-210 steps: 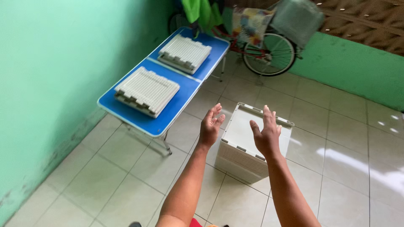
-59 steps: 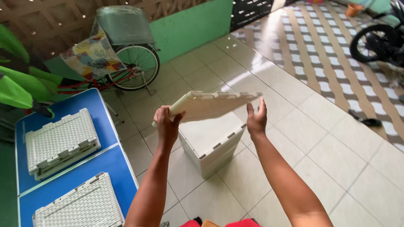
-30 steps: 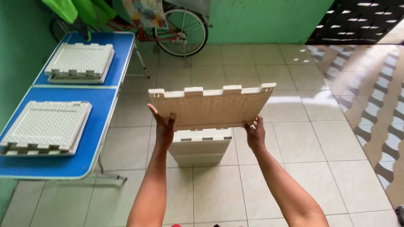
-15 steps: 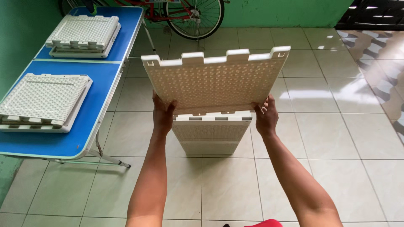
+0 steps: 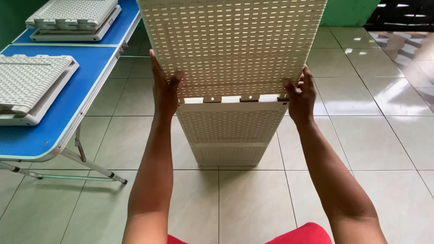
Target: The person assembles a modular storage cabinet by stacking and interlocking multiple plastic panels. They pick up each panel from a blue table, align the edges, and press them together to form a vertical stack. The process continues until a multi-tiered cabinet is formed.
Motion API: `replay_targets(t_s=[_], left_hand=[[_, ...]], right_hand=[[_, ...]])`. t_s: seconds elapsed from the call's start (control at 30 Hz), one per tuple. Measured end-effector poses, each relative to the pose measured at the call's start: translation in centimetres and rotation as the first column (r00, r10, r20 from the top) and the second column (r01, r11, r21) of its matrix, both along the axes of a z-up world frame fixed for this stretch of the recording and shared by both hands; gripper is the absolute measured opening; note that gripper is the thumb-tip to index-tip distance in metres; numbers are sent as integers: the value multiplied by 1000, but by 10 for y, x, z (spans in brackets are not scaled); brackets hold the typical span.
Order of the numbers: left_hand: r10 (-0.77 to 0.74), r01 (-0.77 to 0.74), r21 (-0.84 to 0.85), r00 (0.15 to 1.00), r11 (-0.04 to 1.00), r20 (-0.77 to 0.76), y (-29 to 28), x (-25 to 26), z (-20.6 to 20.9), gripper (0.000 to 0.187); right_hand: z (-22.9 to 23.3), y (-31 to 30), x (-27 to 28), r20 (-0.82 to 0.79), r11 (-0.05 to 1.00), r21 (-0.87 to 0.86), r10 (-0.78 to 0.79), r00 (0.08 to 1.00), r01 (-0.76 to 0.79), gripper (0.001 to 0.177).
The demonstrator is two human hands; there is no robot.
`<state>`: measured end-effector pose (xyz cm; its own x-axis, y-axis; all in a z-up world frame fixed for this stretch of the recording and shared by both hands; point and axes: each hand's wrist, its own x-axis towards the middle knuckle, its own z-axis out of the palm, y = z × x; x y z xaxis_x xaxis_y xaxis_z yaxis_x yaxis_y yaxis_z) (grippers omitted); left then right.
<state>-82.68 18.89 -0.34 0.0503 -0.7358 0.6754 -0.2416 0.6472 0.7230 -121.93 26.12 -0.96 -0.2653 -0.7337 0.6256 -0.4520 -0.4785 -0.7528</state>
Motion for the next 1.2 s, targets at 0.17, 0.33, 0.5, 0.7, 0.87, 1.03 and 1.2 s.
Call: replay_targets(t_s=[0.17,0.33,0.5,0.7,0.87,1.03,1.2], left_hand=[[-160,155,-42,978,987,-137,-8,-1,-8,93],[-230,222,-61,958,973,-174,-7,0,-7,80],[-190,184,-63,974,981,-121,-1,11,-16,70],[-265,260,-55,957,964,-116,4,14,-22,67],[-275,272,-36,949,962,-155,4,13,-26,70],[-286,282,-50,946,958,-152,4,14,-26,72],[-277,271,-64,953,961,-120,2,15,-25,71]], right_hand=[[-8,7,-3,51,999,11,49,997,-50,68],[-11,1,-15,48,996,-6,85,995,-85,67],[-20,2,-19,15,991,-49,127,992,-126,72],[-18,9,-21,-8,998,-10,66,998,-66,71],[-18,14,-20,-20,998,1,55,998,-55,70],[-14,13,-18,-4,996,-8,88,996,-88,69],[-12,10,-15,-30,997,26,74,997,-73,67]])
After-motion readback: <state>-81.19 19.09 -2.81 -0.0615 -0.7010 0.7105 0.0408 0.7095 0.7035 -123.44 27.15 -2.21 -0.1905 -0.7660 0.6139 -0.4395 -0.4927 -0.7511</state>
